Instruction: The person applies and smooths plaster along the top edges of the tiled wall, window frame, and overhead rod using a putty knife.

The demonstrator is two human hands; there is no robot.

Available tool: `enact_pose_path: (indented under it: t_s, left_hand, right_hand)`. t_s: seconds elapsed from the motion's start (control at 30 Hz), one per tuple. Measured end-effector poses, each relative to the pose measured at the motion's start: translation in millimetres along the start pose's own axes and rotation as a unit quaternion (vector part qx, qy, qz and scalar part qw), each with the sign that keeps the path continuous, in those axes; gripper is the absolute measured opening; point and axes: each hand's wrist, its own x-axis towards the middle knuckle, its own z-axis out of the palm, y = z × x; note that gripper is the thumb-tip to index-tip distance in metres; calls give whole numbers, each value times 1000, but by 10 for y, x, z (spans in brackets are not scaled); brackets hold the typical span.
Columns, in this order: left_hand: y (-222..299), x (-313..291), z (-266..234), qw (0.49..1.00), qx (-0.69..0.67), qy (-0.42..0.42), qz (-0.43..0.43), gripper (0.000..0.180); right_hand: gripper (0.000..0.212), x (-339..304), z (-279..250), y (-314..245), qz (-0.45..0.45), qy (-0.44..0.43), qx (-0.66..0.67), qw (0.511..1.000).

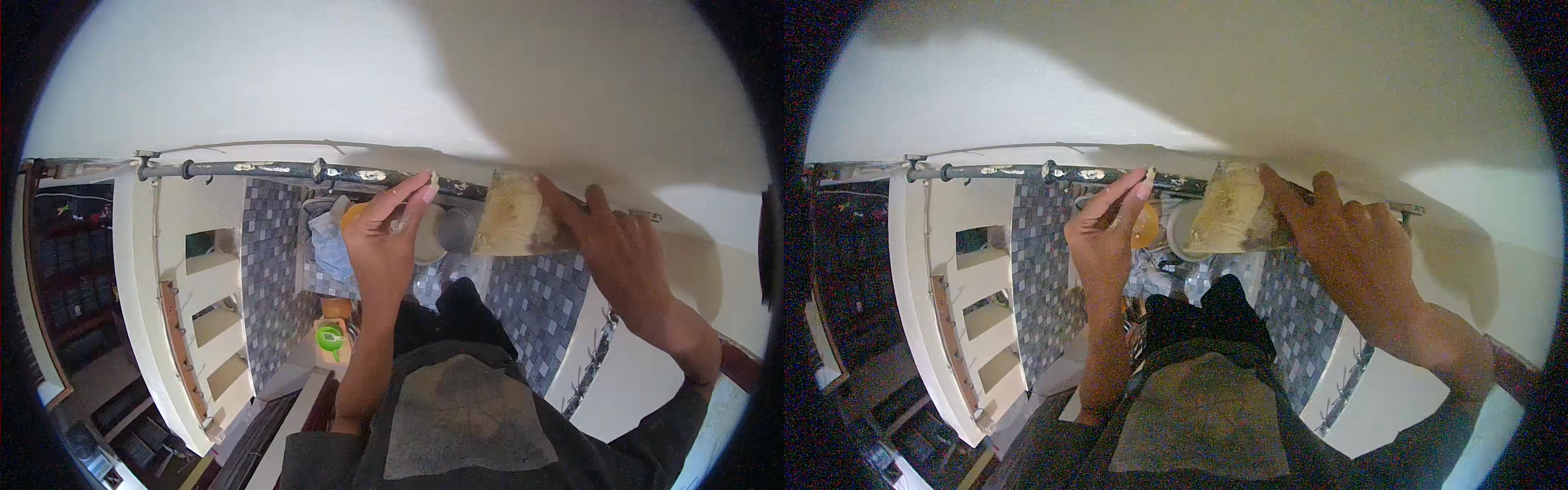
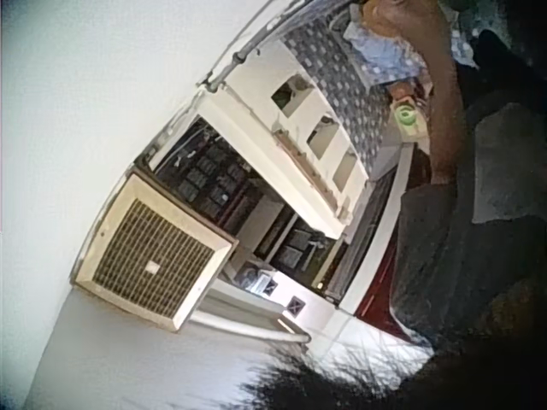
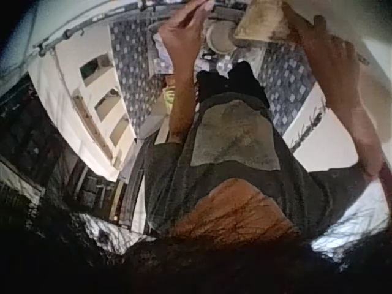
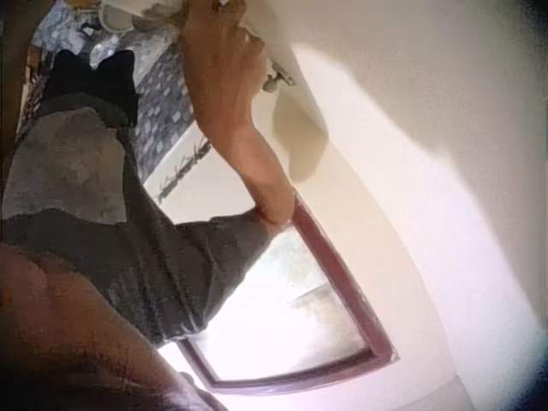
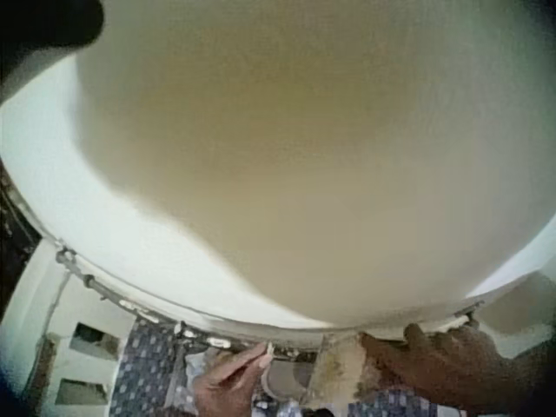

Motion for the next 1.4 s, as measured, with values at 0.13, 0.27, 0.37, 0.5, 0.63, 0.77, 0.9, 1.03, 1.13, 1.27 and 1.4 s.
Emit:
enact_pose_path:
  t_s: [0.13, 0.27, 0.37, 0.5, 0.63, 0.77, 0.9, 1.03, 1.13, 1.27, 1.4]
  left_hand:
    - [8, 46, -1, 999, -22, -6, -34, 22]
    - [-10, 49, -25, 999, -28, -10, -42, 20]
    - [-26, 27, -14, 1000, -14, -5, -24, 20]
    - [-68, 34, 15, 1000, -15, -12, 3, 19]
    - [-255, -2, -52, 997, -33, -54, 45, 33]
    - [-446, -59, 79, 982, -175, -18, 69, 49]
    - [-657, -99, 156, 980, -160, 45, 109, 58]
    - [-770, -78, 264, 995, -38, 66, 72, 56]
    - [-664, -98, 212, 998, -52, 43, 6, 32]
    - [-538, -160, 165, 996, -75, 26, -33, 18]
    - [-489, -207, 81, 997, -76, -3, -7, 21]
  right_hand:
    - [48, 175, 12, -68, -22, 29, 29, 999]
    - [50, 75, 6, 45, -20, -2, 26, 999]
    - [50, 110, 90, 49, -20, -1, 24, 1000]
    - [51, 196, 119, -86, -25, 65, 17, 997]
    - [53, 4, 90, -17, -14, 18, 56, 998]
    - [63, 37, 49, -115, 22, -8, 145, 989]
    - [82, -12, 216, -223, 93, 3, 398, 913]
    - [73, -192, 465, -340, 88, 61, 498, 861]
    - [62, -250, 681, -487, 168, 93, 569, 799]
    - [36, -316, 658, -701, 251, 121, 611, 741]
    - [28, -299, 573, -944, 314, 109, 769, 546]
